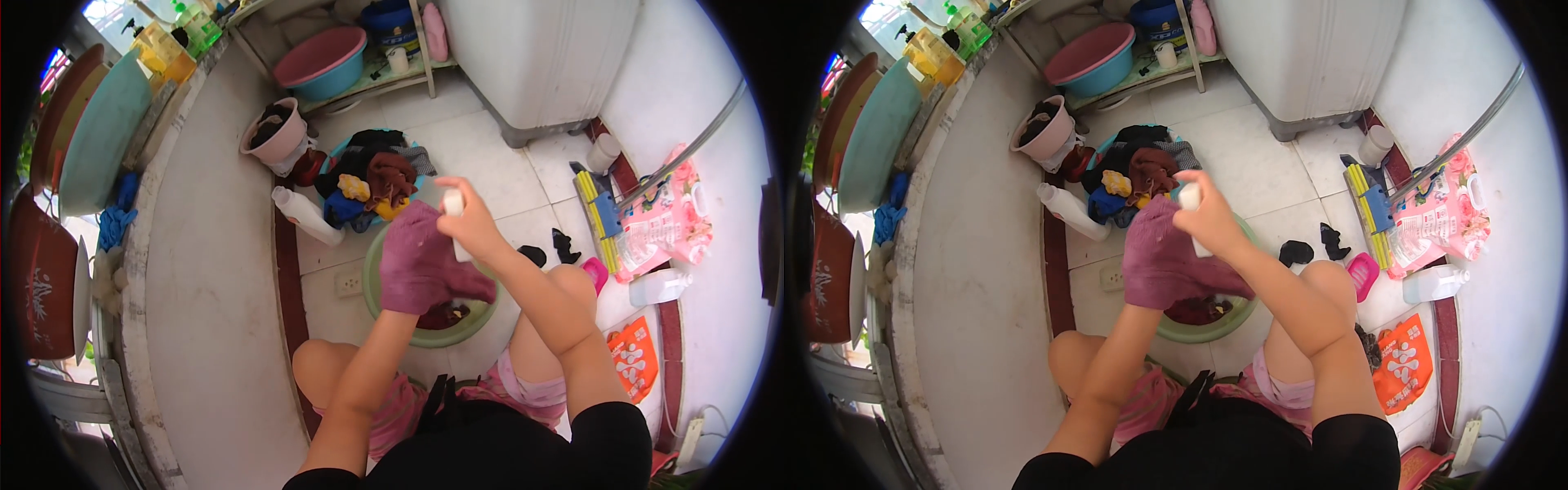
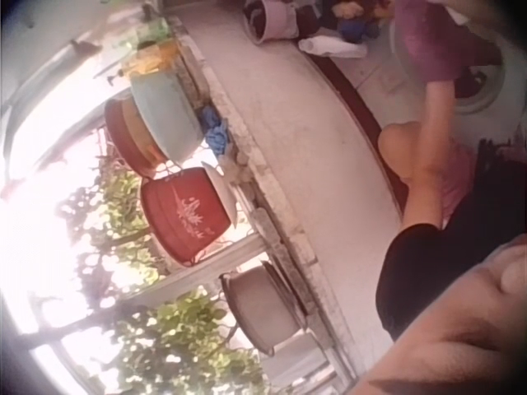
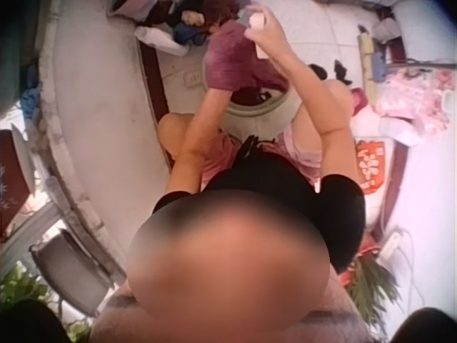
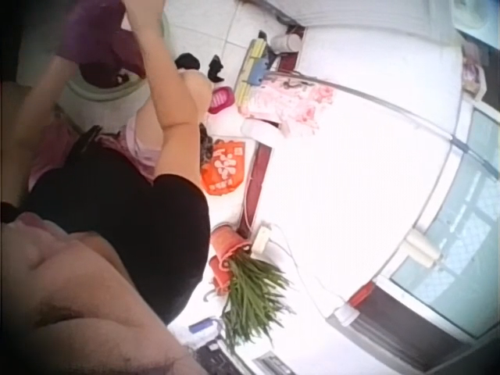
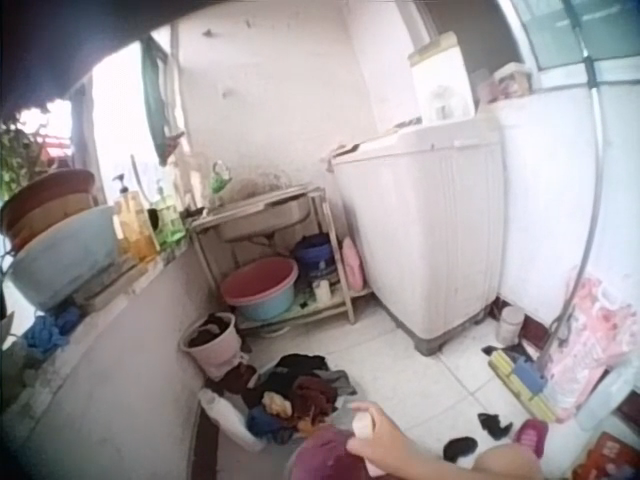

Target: The person hand washes clothes by rubbing a bar of soap onto garments, scrubbing and wringing them, and washing them in a basin of water.

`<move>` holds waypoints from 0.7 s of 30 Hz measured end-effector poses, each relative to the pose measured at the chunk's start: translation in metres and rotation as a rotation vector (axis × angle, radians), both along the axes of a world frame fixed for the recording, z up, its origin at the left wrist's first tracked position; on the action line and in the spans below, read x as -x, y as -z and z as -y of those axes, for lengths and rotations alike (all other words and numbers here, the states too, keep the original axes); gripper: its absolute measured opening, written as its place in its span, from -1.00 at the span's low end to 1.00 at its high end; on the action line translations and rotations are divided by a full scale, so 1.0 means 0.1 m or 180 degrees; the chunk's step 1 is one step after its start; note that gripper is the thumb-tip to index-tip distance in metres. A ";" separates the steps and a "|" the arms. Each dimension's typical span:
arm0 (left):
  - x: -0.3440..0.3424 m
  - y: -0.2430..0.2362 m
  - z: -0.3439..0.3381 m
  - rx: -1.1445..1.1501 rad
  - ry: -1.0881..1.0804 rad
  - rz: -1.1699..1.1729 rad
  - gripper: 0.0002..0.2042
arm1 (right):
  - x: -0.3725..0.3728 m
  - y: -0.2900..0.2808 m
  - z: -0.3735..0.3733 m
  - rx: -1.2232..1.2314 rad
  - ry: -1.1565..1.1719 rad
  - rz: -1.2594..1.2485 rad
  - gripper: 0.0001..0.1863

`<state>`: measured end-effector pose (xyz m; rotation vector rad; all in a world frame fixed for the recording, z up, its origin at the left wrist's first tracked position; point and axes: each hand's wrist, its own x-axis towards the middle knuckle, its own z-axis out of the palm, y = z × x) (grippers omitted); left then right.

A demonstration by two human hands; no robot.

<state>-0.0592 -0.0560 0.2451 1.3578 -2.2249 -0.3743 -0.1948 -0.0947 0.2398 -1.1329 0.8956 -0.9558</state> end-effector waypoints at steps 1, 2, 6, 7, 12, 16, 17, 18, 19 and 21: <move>0.01 -0.13 -0.02 -0.0015 0.0043 0.0385 -0.71 | 0.01 0.08 0.05 0.0107 0.0712 -0.0200 -0.36; 0.01 0.05 -0.01 0.0032 0.0019 0.0346 -0.69 | 0.02 0.16 0.08 0.0213 0.1430 -0.0404 -0.37; 0.10 0.65 0.01 -0.0248 0.0311 -0.2740 -0.68 | -0.33 0.02 -0.35 0.2497 0.0867 -0.1605 -0.31; 0.18 0.73 -0.05 -0.0598 0.0846 -0.4810 -0.70 | -0.40 0.06 -0.42 0.3454 0.0256 -0.2014 -0.31; 0.17 0.66 -0.04 -0.0730 0.0668 -0.3577 -0.55 | -0.23 0.66 0.08 0.2358 0.1754 -0.2570 -0.39; -0.30 0.58 0.13 -0.1447 0.0918 -0.2998 -0.58 | -0.51 0.27 -0.34 0.2648 0.1343 -0.2327 -0.39; -0.29 0.66 0.04 -0.1769 0.0867 -0.4183 -0.67 | -0.60 0.20 -0.57 0.3040 0.0867 -0.2066 -0.33; -0.28 0.70 -0.05 -0.2004 0.0941 -0.5635 -0.76 | -0.67 0.22 -0.71 0.3265 0.0708 -0.2066 -0.31; -0.26 0.72 -0.14 -0.1990 0.1018 -0.6868 -0.84 | -0.72 0.23 -0.78 0.3489 0.0543 -0.2058 -0.28; -0.20 0.51 -0.06 -0.0858 0.0507 -0.3240 -0.77 | -0.64 0.38 -0.42 0.2568 0.1032 -0.2152 -0.35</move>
